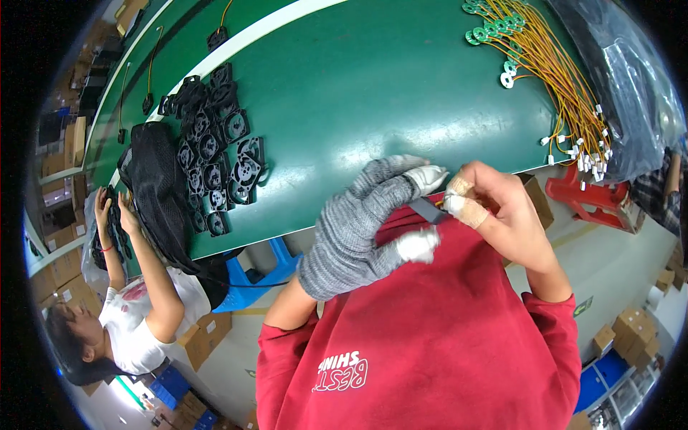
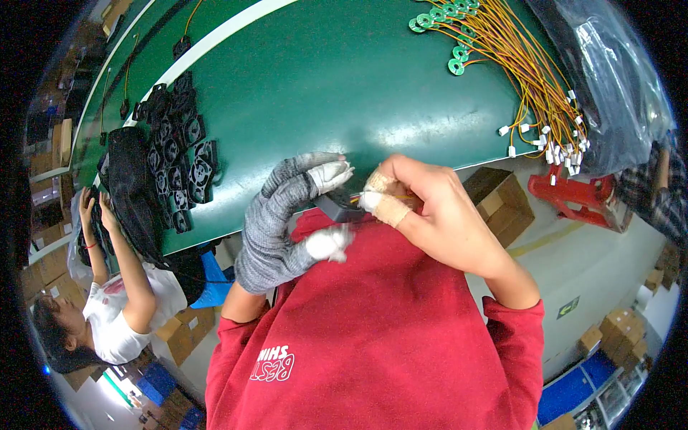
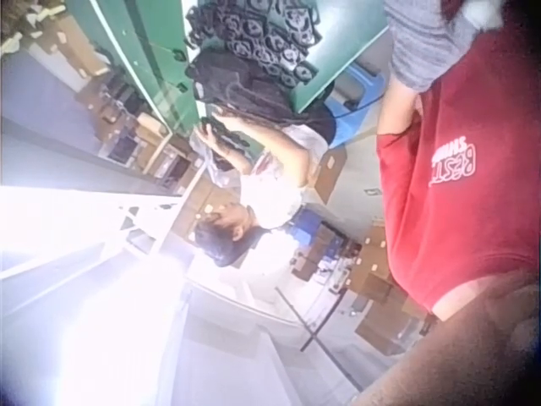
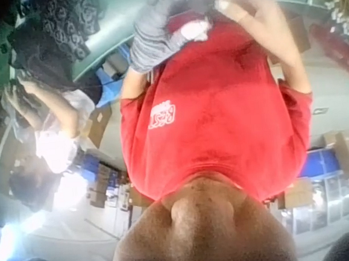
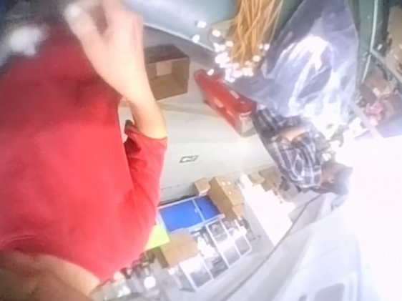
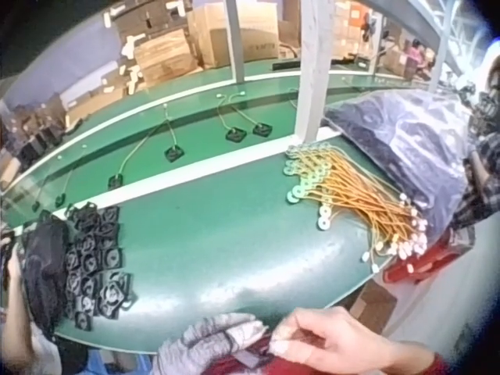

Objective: The person assembles electronic components by hand, threading electronic wires and attaching small plastic fan housings.

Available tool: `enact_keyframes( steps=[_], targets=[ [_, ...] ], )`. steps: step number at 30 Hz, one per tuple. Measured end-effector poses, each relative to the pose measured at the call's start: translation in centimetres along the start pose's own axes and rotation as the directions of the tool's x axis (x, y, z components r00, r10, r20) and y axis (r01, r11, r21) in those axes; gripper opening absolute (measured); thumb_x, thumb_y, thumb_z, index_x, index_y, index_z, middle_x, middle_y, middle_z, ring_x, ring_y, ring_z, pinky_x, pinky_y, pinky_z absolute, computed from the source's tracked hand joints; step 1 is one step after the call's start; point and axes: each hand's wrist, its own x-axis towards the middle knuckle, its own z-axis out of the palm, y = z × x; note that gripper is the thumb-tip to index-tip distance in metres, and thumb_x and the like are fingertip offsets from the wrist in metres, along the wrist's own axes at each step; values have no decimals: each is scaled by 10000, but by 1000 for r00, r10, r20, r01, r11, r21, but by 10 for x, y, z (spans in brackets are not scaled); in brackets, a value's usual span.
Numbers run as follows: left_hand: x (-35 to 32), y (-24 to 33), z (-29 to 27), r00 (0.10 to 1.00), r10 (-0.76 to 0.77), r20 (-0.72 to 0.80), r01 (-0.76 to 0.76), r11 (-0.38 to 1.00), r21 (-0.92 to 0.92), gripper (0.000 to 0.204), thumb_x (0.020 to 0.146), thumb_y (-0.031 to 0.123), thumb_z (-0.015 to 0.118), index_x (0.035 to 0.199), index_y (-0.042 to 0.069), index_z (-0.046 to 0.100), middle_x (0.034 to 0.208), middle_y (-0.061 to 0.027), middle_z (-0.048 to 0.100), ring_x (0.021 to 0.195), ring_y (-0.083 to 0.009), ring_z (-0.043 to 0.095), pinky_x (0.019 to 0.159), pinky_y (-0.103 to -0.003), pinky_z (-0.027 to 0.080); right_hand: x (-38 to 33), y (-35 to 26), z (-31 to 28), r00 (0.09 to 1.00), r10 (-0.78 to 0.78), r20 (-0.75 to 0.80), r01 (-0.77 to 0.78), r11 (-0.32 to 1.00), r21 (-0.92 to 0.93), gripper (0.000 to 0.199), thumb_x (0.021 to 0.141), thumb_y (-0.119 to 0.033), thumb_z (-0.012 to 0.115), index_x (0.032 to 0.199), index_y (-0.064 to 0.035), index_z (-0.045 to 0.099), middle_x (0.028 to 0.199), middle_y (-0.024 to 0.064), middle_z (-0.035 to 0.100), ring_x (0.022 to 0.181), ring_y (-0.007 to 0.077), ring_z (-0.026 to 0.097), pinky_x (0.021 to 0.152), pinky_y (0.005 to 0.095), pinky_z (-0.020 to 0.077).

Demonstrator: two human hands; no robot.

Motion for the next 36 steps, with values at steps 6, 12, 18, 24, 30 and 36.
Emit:
enact_keyframes(
  steps=[6, 12, 18, 24, 30, 36],
  targets=[
    [-4, -3, 4, 997, -62, 41, 50, 965, 256, 498, 668, 189, 731, 1119, 69, 558, 1160, -127, 534, 991, -264, 572, 823, -315, 476, 3, 5, 12, 901, -420, -110, 259, 724, -639, 177, 762, -60, 614, 865, 5, 486, 770, 145, 518, 620, 317, 546, 535, 372, 438],
    [0, -2, 13, 998, 66, -23, -50, 908, 415, 468, 765, 148, 605, 1211, 79, 483, 1208, -139, 493, 1042, -291, 525, 834, -354, 463, 1, 10, 11, 972, -125, -199, 58, 948, -312, 150, 793, -53, 589, 868, 21, 482, 730, 97, 538, 590, 186, 538, 521, 297, 432],
    [2, -7, 14, 993, 119, -26, -96, 894, 437, 526, 726, 115, 635, 1221, 70, 466, 1210, -146, 474, 1014, -302, 534, 827, -340, 469, 2, 11, 9, 996, 82, -31, -79, 992, 98, 93, 826, -40, 538, 888, 9, 490, 734, 6, 525, 635, 59, 491, 524, 242, 424],
    [10, 2, 10, 995, -93, 36, 62, 863, 501, 599, 659, 108, 699, 1208, 74, 462, 1110, -148, 469, 889, -299, 569, 728, -337, 491, 2, 13, 12, 1000, 20, 3, -20, 997, 74, 95, 803, -11, 546, 891, -6, 508, 800, 41, 526, 669, 105, 521, 547, 251, 439],
    [6, -3, 8, 992, -113, 54, 84, 923, 376, 509, 645, 171, 743, 1085, 76, 505, 989, -115, 553, 835, -261, 599, 697, -330, 490, 1, -1, 10, 925, -381, 6, 338, 813, -475, 137, 742, -22, 592, 873, -23, 550, 751, 85, 466, 631, 216, 526, 518, 301, 425],
    [7, 0, 5, 989, -145, 40, 142, 987, 69, 540, 616, 200, 785, 1058, 53, 513, 951, -85, 608, 872, -200, 610, 767, -291, 481, -4, -11, 10, 836, -546, 53, 393, 528, -753, 181, 666, -35, 612, 844, -60, 599, 666, 57, 404, 544, 181, 470, 442, 285, 389]
  ],
)
